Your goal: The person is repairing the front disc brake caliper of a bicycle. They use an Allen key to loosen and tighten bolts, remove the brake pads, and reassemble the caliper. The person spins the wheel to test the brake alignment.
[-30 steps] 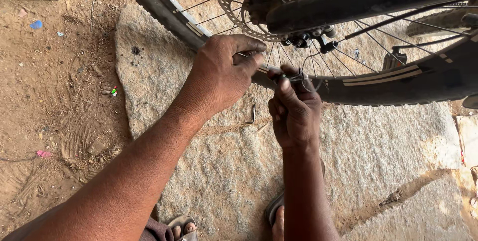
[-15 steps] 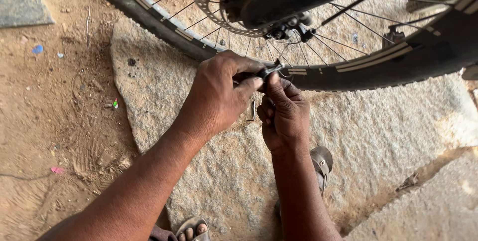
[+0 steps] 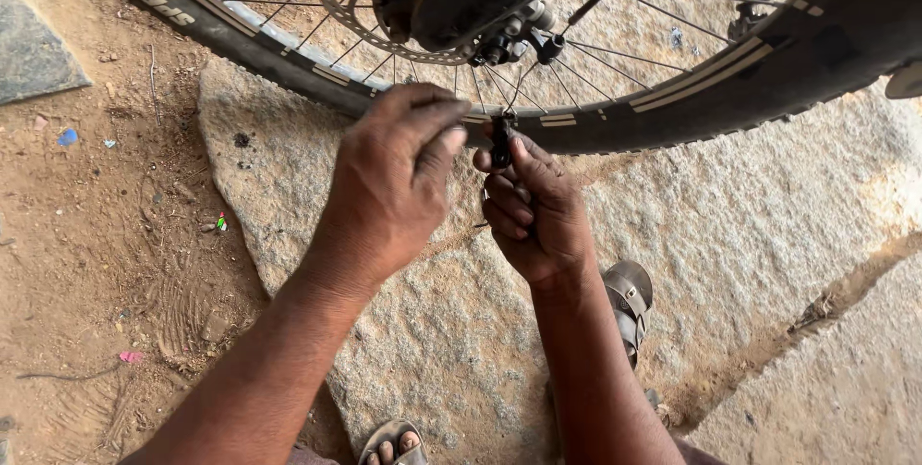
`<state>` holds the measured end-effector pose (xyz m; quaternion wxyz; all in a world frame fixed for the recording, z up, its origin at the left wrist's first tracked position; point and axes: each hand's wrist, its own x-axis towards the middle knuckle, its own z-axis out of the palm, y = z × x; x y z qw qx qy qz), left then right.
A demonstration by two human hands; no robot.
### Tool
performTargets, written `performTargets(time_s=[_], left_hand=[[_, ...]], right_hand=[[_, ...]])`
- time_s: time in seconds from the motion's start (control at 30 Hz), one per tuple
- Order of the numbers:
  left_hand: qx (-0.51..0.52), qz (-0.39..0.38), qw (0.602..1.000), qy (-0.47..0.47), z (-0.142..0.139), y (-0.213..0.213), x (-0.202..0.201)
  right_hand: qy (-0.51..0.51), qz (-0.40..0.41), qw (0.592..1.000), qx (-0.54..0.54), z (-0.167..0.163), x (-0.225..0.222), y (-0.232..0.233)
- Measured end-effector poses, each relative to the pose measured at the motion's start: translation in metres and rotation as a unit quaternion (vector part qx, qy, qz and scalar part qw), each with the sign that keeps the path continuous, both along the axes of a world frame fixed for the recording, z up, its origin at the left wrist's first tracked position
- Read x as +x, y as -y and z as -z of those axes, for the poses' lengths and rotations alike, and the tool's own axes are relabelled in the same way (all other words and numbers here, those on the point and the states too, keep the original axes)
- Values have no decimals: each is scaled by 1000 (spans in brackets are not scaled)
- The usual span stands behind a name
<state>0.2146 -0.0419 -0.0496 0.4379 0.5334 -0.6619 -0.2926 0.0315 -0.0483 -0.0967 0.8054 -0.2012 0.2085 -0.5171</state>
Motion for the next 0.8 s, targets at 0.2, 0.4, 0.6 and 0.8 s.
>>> performTargets(time_s=[0.2, 0.4, 0.6, 0.8], left_hand=[[-77, 36, 995, 46, -6, 0, 5], [-42, 49, 998, 16, -15, 0, 2], [-87, 100, 989, 61, -23, -1, -3], [-71, 74, 991, 84, -28, -2, -5]], right_hand=[[26, -39, 998, -40, 3, -6, -1], [113, -68, 991, -21, 15, -9, 3], [69, -61, 996, -16, 24, -12, 7], [18, -47, 998, -26, 22, -11, 9]])
